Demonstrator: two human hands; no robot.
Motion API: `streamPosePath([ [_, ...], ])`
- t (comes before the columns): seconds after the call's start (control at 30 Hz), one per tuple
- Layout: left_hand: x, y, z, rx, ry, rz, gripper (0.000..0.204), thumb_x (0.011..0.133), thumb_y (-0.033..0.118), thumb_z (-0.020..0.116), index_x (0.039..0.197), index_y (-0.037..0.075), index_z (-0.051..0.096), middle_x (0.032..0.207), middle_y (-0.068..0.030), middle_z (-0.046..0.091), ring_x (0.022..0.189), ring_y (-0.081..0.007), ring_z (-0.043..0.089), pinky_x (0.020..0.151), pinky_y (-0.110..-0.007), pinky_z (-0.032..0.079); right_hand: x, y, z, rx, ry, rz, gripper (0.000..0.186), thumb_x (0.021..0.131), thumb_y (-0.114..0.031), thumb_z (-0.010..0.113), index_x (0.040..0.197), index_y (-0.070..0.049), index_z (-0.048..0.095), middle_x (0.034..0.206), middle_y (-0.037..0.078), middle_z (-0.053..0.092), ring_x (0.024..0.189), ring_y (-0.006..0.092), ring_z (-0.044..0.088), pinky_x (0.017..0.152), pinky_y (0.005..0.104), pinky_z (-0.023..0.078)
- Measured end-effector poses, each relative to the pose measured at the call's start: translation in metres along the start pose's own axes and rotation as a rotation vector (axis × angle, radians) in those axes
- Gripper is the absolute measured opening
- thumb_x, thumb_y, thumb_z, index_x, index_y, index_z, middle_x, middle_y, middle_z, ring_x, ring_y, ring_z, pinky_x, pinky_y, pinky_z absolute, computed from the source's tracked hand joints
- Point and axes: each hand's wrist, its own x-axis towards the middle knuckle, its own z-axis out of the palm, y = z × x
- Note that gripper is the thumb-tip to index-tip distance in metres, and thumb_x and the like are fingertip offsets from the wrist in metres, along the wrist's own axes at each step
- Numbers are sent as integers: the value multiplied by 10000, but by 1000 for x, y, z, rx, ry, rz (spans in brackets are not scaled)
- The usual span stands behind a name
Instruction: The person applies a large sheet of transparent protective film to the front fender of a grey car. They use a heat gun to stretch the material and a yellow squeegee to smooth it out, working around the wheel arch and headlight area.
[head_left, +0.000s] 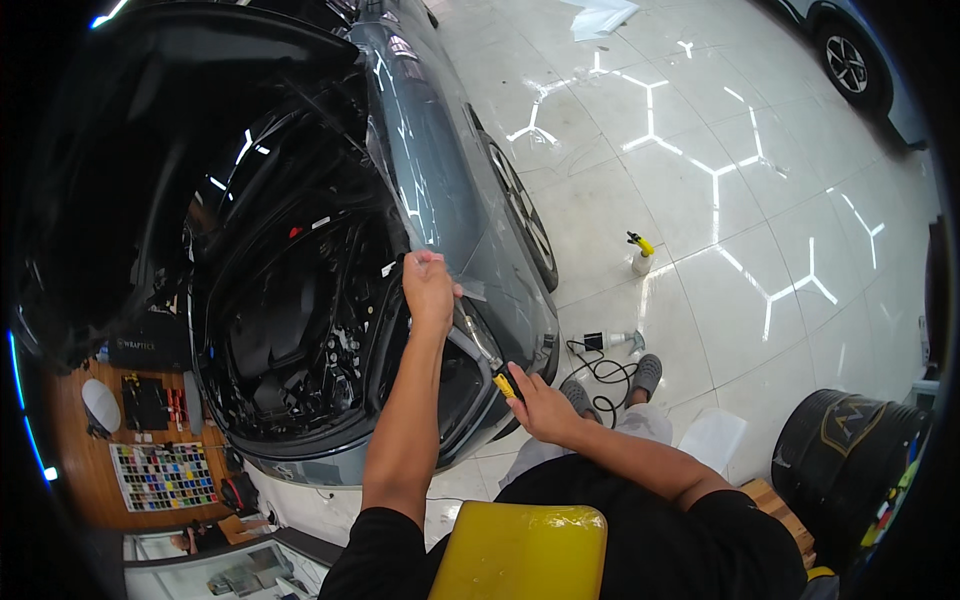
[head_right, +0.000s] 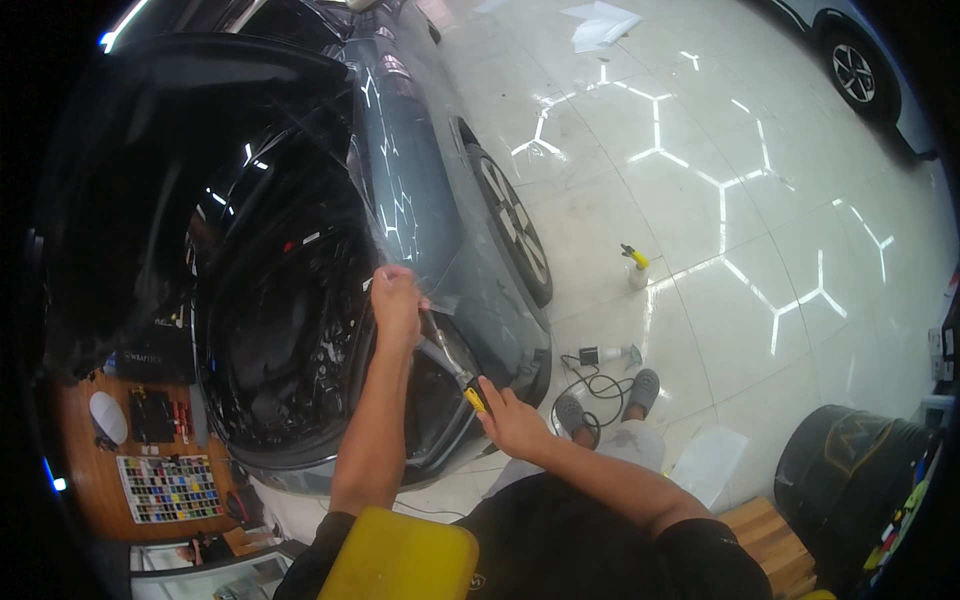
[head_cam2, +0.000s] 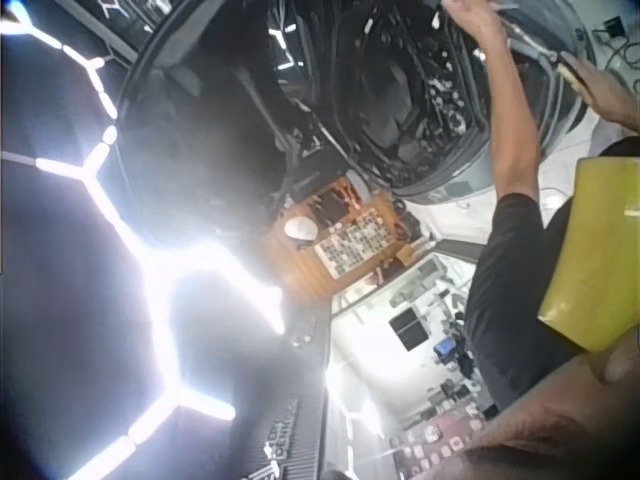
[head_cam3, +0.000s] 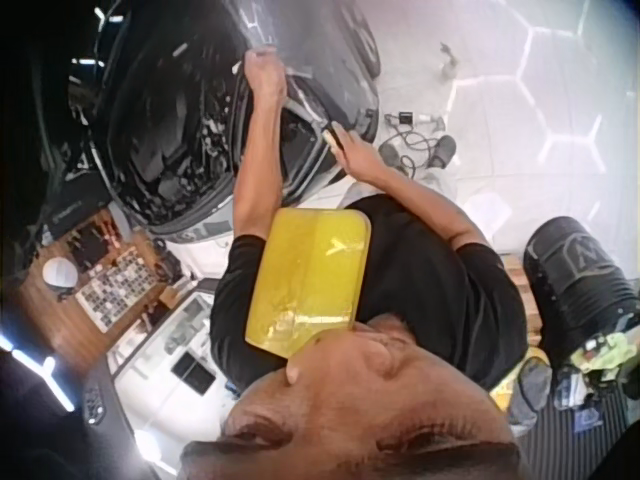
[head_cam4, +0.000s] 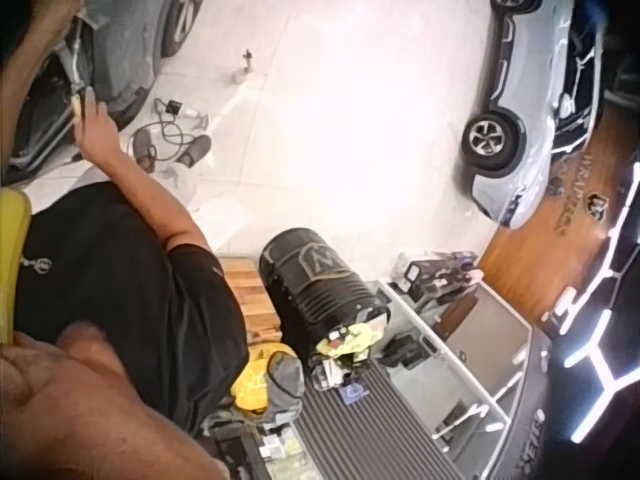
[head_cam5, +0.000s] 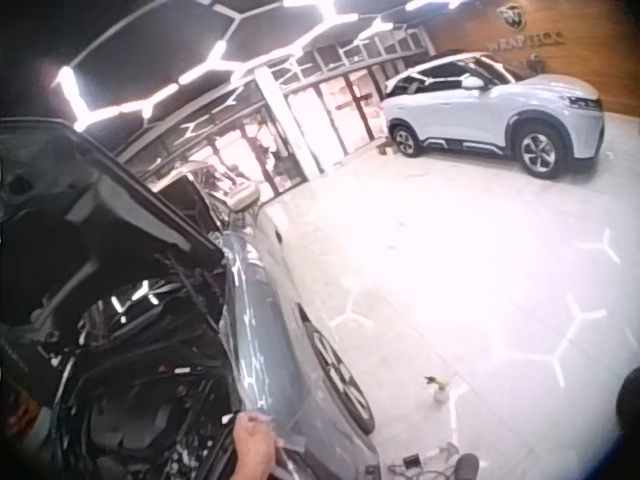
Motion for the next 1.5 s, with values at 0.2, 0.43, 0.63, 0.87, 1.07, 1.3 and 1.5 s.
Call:
streamPosePath([
  [0.2,-1,1,0,-96,-74,34,84,916,76,474,984,53,431,618,3,393,445,-86,362,408,-275,394,-6,0,11,41,-16,32,624,903,-233,530,1405,-6,238,935,231,500,735,397,561,630,447,486],
  [0.43,-9,18,-9,-138,-107,-13,151,885,58,532,1016,31,463,672,-2,429,497,-86,401,480,-287,431,-7,4,10,66,29,28,597,909,-239,518,1398,-12,260,925,211,513,721,382,568,624,450,486],
  [0.63,-3,3,-32,-76,-73,-191,153,836,-13,517,988,3,529,778,-51,526,605,-147,542,693,-339,542,-8,12,9,50,46,47,570,914,-247,503,1395,-36,280,939,204,525,721,384,585,630,455,491],
  [0.87,-5,0,-6,-111,-77,-56,89,862,16,434,816,28,509,721,-57,523,621,-159,560,657,-322,536,-8,11,8,-5,4,-9,574,910,-243,515,1396,-40,286,926,197,516,705,374,584,621,453,494],
  [1.07,-9,-7,-19,-164,-38,-106,80,853,17,440,817,38,508,691,-40,513,602,-152,554,629,-324,540,-15,7,10,-33,-24,13,572,913,-242,509,1400,-41,285,930,202,509,715,366,586,621,445,496],
  [1.3,-13,-3,-21,-146,-47,-134,74,846,16,450,834,17,523,702,-55,525,617,-168,570,638,-341,558,-14,9,26,17,147,28,574,921,-231,498,1408,-27,271,931,205,502,711,368,580,620,436,494],
  [1.5,-11,-4,-18,-190,-98,-125,83,850,14,444,846,7,527,706,-61,526,624,-176,574,642,-347,559,-14,-3,34,-45,81,11,574,924,-226,495,1408,-21,266,910,202,501,702,362,574,609,438,493],
])
